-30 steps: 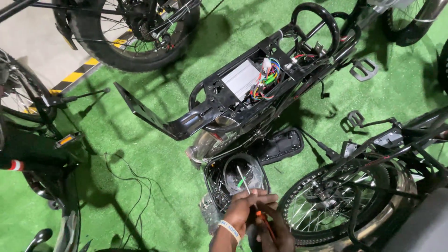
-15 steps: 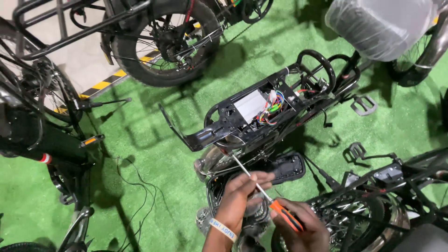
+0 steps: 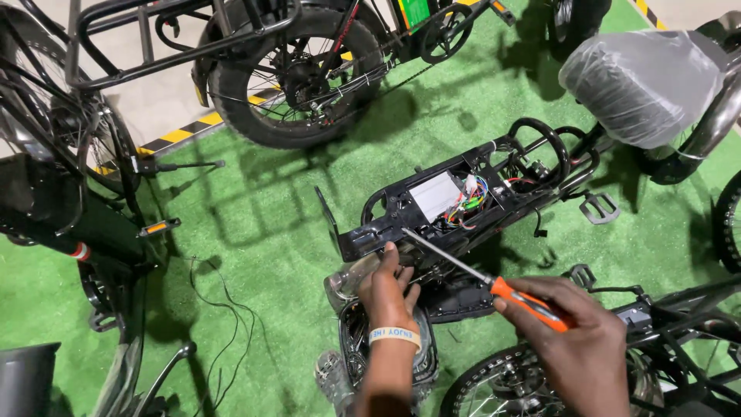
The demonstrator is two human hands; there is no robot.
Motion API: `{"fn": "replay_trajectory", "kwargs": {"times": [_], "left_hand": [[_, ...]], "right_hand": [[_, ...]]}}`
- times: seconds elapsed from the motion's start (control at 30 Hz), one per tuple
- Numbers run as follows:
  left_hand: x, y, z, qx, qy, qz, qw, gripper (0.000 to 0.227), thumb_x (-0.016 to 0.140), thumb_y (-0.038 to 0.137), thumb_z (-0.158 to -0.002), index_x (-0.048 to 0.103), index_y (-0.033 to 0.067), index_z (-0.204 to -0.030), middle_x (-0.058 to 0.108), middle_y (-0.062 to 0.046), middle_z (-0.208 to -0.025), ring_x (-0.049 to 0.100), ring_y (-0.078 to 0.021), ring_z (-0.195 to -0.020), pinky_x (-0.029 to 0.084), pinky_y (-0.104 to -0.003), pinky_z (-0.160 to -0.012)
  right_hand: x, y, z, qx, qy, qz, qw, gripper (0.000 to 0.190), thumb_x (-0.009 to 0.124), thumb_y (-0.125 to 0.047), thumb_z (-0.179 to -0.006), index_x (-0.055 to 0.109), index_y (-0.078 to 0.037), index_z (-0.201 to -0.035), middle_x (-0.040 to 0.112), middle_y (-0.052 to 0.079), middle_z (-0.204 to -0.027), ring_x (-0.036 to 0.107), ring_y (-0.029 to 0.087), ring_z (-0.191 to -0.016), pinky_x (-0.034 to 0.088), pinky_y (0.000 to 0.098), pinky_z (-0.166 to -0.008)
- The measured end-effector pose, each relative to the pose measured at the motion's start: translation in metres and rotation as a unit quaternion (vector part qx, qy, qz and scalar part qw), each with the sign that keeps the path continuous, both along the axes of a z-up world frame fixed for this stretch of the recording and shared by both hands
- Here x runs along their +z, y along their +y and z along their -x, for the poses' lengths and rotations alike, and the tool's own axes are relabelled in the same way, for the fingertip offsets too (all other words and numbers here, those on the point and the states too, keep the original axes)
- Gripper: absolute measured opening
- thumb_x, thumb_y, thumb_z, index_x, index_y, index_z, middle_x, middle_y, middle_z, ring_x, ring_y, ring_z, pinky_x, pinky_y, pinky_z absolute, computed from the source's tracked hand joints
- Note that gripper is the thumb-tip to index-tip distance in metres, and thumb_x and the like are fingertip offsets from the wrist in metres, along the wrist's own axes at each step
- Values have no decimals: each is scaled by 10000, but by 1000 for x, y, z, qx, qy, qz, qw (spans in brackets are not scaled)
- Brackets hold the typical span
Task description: The person assembles the rear section of an electric bicycle by securing a metal bracket to the frame using a screwdriver. They then place a gray seat onto the frame and adjust its position.
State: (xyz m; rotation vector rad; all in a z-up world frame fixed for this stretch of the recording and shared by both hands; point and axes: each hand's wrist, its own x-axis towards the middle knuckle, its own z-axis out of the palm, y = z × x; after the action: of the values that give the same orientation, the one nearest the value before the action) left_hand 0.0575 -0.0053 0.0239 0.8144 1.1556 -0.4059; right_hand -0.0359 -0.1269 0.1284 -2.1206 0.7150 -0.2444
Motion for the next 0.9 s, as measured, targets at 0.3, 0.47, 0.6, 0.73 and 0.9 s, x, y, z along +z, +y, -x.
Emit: {"fn": "replay_trajectory", "kwargs": {"times": [0.3,0.47,0.6,0.73,0.9], "left_hand": [[-1,-7,-24,44,107,11,993,380,779,442,-685,665,132,-873,737,-15,-940,677,-236,-915,389,-417,-777],[-11,-12,-28,53,95,-2,994,301,823,340,-653,591,159,-713,594,-10,-666,509,-157,-591,362,-322,-568],[-25,-16,-21,98,67,39,992,246,808,241,-677,652,165,-851,682,-37,-792,650,-184,-761,477,-407,-776],[-25,-23,-25,172,20,-20,985,165,803,8,-653,662,55,-726,611,-71,-655,547,-183,-565,457,-372,-515],[-25,-15,-30,152,18,-2,988,201,776,-23,-678,697,17,-858,691,-96,-804,636,-242,-673,543,-386,-578]], "right_hand": [[36,-24,-56,168,54,116,977,243,812,-185,-669,799,-111,-900,759,28,-847,684,115,-736,556,236,-674],[41,-34,-69,239,62,164,955,189,765,-166,-724,778,-116,-906,752,21,-875,688,126,-711,564,255,-671],[47,-28,-74,280,50,220,933,180,786,-214,-711,764,-131,-869,753,-7,-851,683,118,-637,552,264,-599],[44,-23,-74,322,17,223,920,191,763,-185,-727,757,-113,-904,739,14,-875,745,146,-674,603,277,-606],[51,-21,-75,321,27,220,921,143,753,-202,-744,757,-131,-869,720,-21,-845,751,117,-674,571,276,-580]]}}
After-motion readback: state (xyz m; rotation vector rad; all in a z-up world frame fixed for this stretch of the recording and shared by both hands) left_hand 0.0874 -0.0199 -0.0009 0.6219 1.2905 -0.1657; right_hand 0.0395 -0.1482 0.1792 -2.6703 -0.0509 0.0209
